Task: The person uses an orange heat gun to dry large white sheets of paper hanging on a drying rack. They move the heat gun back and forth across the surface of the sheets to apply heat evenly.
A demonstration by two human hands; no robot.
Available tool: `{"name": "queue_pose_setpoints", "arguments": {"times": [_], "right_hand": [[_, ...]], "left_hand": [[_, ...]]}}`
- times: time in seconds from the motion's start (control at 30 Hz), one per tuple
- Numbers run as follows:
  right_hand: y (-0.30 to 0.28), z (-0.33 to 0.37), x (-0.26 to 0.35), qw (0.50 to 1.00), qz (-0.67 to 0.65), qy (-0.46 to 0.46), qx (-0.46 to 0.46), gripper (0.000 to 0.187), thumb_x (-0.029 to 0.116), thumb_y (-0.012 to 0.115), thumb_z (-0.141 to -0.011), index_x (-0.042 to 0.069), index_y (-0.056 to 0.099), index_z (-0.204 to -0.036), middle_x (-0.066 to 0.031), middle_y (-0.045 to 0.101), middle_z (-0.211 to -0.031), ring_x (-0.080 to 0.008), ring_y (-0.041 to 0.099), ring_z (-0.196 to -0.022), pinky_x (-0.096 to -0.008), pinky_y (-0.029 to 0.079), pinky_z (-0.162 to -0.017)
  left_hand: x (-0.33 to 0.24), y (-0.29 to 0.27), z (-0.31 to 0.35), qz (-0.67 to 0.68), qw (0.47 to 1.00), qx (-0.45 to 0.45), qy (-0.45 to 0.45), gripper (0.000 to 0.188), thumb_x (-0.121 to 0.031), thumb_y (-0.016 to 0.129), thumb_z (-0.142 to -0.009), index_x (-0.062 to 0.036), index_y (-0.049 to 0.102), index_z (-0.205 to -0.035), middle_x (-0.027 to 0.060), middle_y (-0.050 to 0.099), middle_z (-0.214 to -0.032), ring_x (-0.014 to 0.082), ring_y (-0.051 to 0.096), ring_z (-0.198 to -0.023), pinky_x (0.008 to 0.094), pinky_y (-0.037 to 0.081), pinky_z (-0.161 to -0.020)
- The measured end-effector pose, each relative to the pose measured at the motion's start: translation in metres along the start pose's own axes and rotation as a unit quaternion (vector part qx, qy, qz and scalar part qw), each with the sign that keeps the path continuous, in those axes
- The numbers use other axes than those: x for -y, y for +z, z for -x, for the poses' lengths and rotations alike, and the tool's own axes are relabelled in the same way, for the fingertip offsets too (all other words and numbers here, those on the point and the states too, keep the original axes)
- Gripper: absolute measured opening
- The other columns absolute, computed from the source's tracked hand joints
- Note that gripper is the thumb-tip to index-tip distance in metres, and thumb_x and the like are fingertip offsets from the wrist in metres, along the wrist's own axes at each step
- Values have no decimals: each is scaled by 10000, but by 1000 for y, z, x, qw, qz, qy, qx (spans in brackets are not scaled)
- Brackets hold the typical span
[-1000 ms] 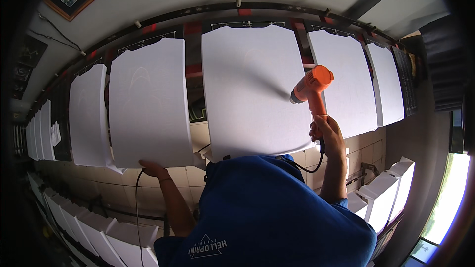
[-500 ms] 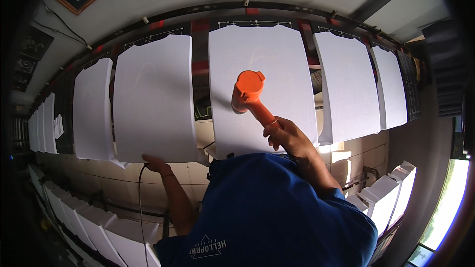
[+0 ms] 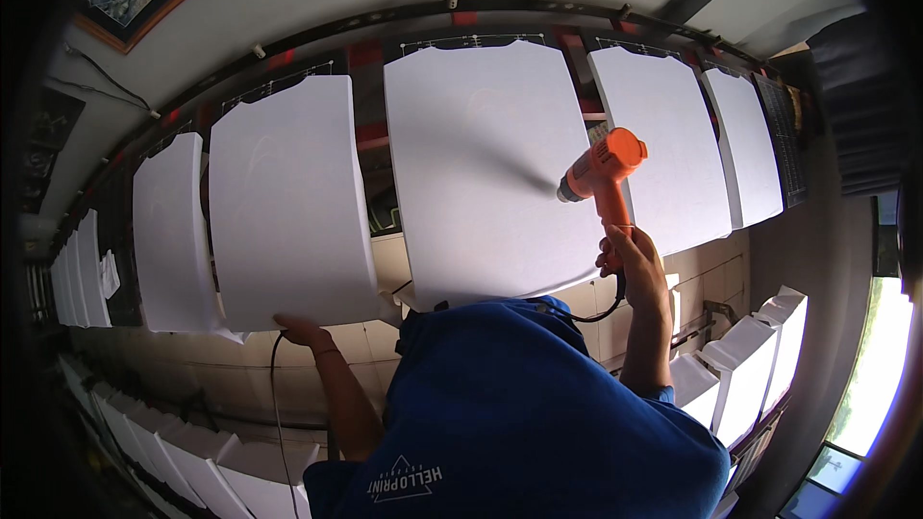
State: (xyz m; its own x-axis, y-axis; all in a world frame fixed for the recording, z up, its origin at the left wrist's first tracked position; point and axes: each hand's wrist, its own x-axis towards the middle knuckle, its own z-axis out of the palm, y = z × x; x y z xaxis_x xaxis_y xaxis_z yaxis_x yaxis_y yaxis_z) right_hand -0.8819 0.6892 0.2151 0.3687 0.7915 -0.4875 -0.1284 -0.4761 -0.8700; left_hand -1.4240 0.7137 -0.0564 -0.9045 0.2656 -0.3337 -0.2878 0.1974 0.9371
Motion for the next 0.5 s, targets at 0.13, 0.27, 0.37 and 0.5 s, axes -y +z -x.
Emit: {"name": "queue_pose_setpoints", "arguments": {"times": [0.13, 0.27, 0.37, 0.5], "right_hand": [[53, 7, 0, 989, 1, 3, 147, 367, 332, 622, -902, -16, 547, -995, -44, 563, -766, -122, 594, -671, -249, 487, -575], [102, 8, -7, 964, 17, 11, 265, 387, 330, 608, -913, -35, 563, -1032, -37, 565, -754, -107, 586, -686, -244, 487, -575], [110, 12, -8, 962, 29, 13, 273, 364, 325, 590, -925, -27, 560, -1014, -36, 561, -760, -105, 581, -674, -240, 487, -571], [71, 14, -11, 983, 37, -1, 178, 335, 316, 598, -920, -13, 557, -972, -33, 560, -763, -103, 569, -650, -242, 471, -571]], "left_hand": [[0, -7, -5, -33, 999, 19, 14, 717, -504, 470, -935, 119, 444, -1290, 204, 551, -1254, 331, 607, -1041, 429, 525, -856], [0, -11, -4, -27, 999, 38, 11, 686, -509, 463, -935, 102, 487, -1246, 167, 580, -1196, 289, 616, -986, 395, 521, -788], [-4, -28, -22, -97, 993, 74, 7, 616, -498, 449, -937, 75, 556, -1137, 111, 614, -1063, 214, 600, -856, 348, 474, -666], [-4, -48, -47, -46, 998, 42, 27, 561, -481, 443, -938, 47, 595, -1050, 80, 618, -968, 171, 550, -760, 322, 402, -595]]}}
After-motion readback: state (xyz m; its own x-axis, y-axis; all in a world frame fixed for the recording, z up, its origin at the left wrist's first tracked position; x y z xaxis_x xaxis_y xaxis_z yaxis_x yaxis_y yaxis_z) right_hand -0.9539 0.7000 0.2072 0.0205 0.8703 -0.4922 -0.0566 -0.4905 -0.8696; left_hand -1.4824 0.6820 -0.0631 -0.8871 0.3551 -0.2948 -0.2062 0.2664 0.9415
